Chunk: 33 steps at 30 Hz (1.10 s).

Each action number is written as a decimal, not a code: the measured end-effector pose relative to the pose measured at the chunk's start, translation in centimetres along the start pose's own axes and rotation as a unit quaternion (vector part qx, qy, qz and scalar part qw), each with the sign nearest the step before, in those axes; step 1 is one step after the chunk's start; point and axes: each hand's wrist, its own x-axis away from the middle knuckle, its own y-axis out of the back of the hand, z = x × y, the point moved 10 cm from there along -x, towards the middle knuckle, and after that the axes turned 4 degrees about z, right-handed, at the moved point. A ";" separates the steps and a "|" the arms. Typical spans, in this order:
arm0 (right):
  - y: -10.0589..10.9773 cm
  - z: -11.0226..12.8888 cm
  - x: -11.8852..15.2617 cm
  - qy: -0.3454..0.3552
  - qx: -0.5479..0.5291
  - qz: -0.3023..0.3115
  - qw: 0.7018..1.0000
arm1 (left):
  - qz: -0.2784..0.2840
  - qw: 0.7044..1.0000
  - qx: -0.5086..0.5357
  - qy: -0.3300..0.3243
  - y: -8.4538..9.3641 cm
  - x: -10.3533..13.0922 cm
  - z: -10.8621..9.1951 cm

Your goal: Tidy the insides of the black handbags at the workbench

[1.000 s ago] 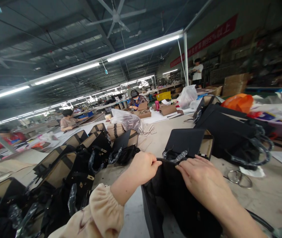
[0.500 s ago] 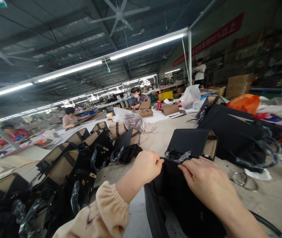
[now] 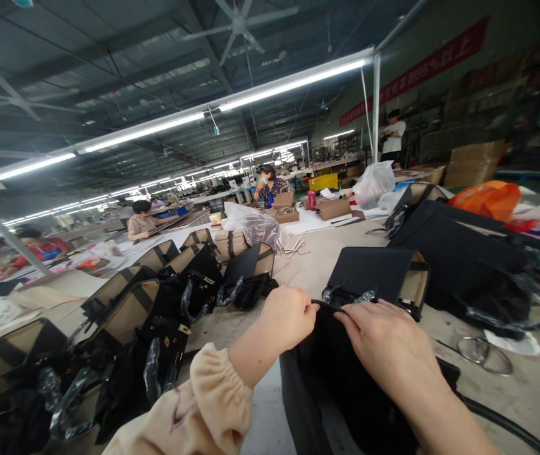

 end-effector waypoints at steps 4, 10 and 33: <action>-0.4 0.7 -0.6 -0.006 -0.013 0.007 1.000 | -0.003 1.000 -0.001 0.002 0.0 0.0 -0.1; -0.3 1.4 -1.1 0.001 -0.012 -0.025 1.000 | -0.001 1.000 0.005 0.015 -0.2 -0.3 0.2; 1.2 0.1 0.3 -0.021 -0.019 -0.026 0.999 | -0.005 0.967 0.250 -0.036 2.6 2.7 -0.5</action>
